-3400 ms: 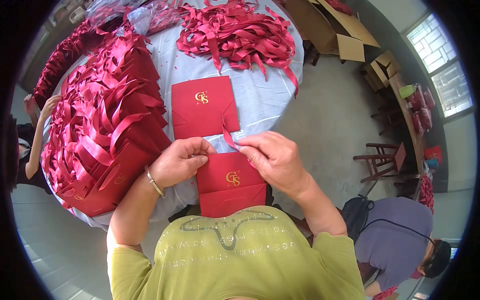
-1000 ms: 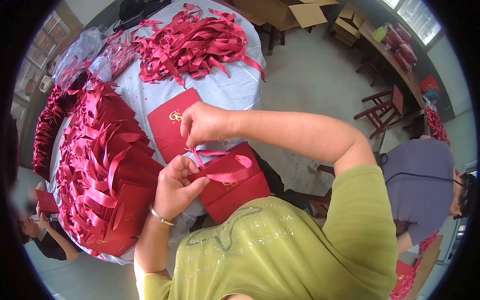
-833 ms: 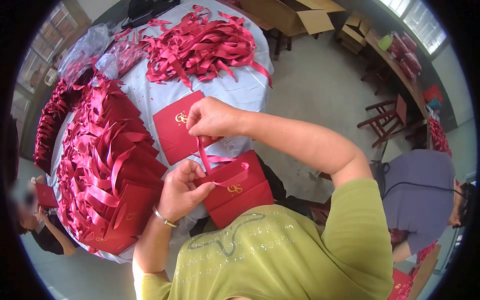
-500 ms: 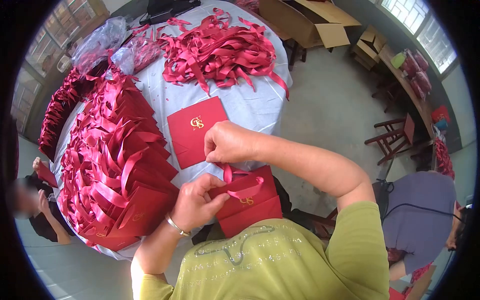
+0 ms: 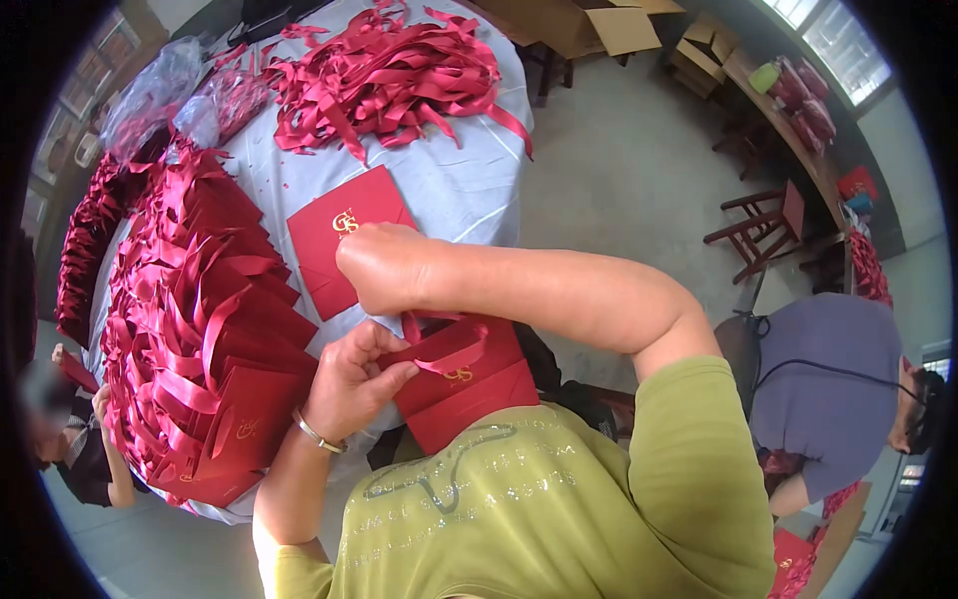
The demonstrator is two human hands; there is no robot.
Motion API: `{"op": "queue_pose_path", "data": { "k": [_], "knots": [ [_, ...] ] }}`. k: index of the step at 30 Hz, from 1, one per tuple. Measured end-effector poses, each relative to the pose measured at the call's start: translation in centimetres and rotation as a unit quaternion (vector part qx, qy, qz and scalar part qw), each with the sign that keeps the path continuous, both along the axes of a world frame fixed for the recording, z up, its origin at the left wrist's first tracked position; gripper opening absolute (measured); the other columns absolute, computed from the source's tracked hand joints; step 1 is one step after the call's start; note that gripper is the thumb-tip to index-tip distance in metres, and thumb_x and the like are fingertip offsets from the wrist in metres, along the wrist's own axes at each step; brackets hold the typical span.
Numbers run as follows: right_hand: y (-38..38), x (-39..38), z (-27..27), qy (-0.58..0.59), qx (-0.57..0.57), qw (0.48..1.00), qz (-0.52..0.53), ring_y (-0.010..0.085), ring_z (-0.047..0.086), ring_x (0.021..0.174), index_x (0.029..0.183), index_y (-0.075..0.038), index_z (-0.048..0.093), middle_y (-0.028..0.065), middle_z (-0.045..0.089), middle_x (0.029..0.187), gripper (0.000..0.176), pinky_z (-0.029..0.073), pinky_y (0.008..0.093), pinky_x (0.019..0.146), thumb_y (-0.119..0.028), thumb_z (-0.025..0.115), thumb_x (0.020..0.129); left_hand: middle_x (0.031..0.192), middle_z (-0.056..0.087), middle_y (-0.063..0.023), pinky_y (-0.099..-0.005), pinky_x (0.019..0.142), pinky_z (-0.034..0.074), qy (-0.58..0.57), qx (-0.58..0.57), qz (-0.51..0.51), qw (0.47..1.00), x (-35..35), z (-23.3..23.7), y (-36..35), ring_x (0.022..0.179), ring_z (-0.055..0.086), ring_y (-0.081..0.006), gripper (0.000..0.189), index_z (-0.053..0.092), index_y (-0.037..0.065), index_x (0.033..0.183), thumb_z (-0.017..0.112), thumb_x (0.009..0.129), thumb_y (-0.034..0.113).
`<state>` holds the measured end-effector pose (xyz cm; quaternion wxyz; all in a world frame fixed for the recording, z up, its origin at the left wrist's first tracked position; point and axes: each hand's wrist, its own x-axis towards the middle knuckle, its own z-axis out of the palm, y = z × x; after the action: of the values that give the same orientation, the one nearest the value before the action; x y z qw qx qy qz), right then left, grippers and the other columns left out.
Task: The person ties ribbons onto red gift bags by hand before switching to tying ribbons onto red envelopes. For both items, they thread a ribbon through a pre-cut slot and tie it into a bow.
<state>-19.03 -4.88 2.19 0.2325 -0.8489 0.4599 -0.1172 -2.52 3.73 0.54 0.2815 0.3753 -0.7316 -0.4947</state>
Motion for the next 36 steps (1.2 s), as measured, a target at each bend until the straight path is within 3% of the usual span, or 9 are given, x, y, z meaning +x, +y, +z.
{"op": "queue_pose_path", "data": {
  "k": [4,7,8,16,21,23,25,31,36],
  "knots": [
    [-1.7,-1.3,0.6,-0.056,0.007,0.995,-0.088,0.0359,0.070,0.074,0.070,-0.003,0.073,0.0196,0.070,0.073,0.012,0.057,0.0429,0.072,-0.003,0.062,0.066,0.085,0.067,-0.0076,-0.0278,0.070,0.051,0.014,0.070,-0.022,0.997,0.3,0.1,-0.1,0.078,0.061,-0.0120,0.020,0.061,0.000,0.094,0.076,0.081,-0.002],
    [-2.1,-1.3,1.0,-0.009,-0.035,0.988,-0.152,0.0359,0.071,0.074,0.071,-0.003,0.074,0.0193,0.070,0.073,0.012,0.057,0.0435,0.073,-0.003,0.063,0.066,0.078,0.057,0.0059,-0.0183,0.056,0.039,0.032,0.055,-0.037,0.997,0.2,0.0,-0.3,0.066,0.045,0.0008,0.017,0.060,0.002,0.091,0.075,0.085,-0.003],
    [-2.4,-1.4,0.6,-0.020,-0.056,0.980,-0.192,0.0362,0.071,0.076,0.072,-0.004,0.074,0.0195,0.070,0.074,0.012,0.057,0.0439,0.076,-0.004,0.063,0.067,0.082,0.062,-0.0020,-0.0252,0.068,0.048,0.022,0.083,-0.028,0.996,0.3,-0.1,-0.4,0.077,0.054,-0.0065,0.017,0.059,-0.001,0.092,0.073,0.083,-0.005],
    [-1.9,-1.6,-1.2,-0.106,-0.104,0.950,-0.276,0.0352,0.071,0.077,0.079,-0.002,0.073,0.0192,0.071,0.078,0.013,0.056,0.0415,0.078,-0.007,0.065,0.069,0.085,0.060,0.0030,-0.0204,0.068,0.049,0.056,0.105,-0.028,0.992,0.6,-1.6,-1.1,0.077,0.055,-0.0025,0.017,0.057,0.001,0.092,0.071,0.086,-0.008],
    [-1.5,-4.2,0.1,-0.354,0.106,0.901,-0.227,0.0127,0.068,0.060,0.094,0.001,0.068,0.0072,0.071,0.078,0.023,0.052,0.0280,0.050,-0.016,0.078,0.082,0.083,0.063,0.0008,-0.0224,0.068,0.048,-0.041,-0.002,0.037,0.998,0.4,-2.0,-0.8,0.077,0.056,-0.0042,0.016,0.061,-0.001,0.090,0.075,0.082,-0.005],
    [-0.1,-5.4,1.2,-0.379,0.055,0.886,-0.263,0.0098,0.065,0.062,0.096,0.001,0.067,0.0035,0.069,0.078,0.026,0.051,0.0251,0.053,-0.020,0.078,0.086,0.081,0.065,-0.0004,-0.0231,0.067,0.048,-0.058,-0.005,0.053,0.997,0.3,-1.7,-0.7,0.076,0.056,-0.0044,0.017,0.064,-0.002,0.091,0.077,0.080,-0.003],
    [1.7,-7.7,1.1,-0.392,0.016,0.870,-0.299,0.0082,0.061,0.061,0.094,0.001,0.067,0.0022,0.067,0.076,0.025,0.051,0.0247,0.055,-0.020,0.077,0.086,0.081,0.070,-0.0177,-0.0378,0.069,0.055,-0.046,-0.041,0.081,0.995,0.2,-2.0,-0.6,0.075,0.070,-0.0335,0.021,0.068,0.002,0.091,0.080,0.076,0.011],
    [12.2,-12.8,-3.4,-0.364,0.189,0.851,-0.327,0.0061,0.061,0.072,0.092,-0.003,0.067,0.0001,0.067,0.082,0.014,0.051,0.0229,0.065,-0.015,0.073,0.091,0.090,0.070,-0.0188,-0.0414,0.075,0.055,-0.128,-0.097,0.097,0.982,0.0,0.0,-0.1,0.086,0.068,-0.0359,0.022,0.069,0.002,0.092,0.080,0.074,0.010],
    [20.6,-11.2,-6.6,-0.479,0.382,0.749,-0.251,0.0110,0.062,0.101,0.118,0.001,0.061,0.0044,0.068,0.111,0.037,0.052,0.0310,0.090,-0.020,0.075,0.091,0.084,0.066,-0.0144,-0.0331,0.063,0.051,-0.087,-0.128,0.105,0.982,0.0,-1.0,-0.3,0.069,0.064,-0.0239,0.023,0.067,0.000,0.090,0.081,0.073,0.006]
  ]
}}
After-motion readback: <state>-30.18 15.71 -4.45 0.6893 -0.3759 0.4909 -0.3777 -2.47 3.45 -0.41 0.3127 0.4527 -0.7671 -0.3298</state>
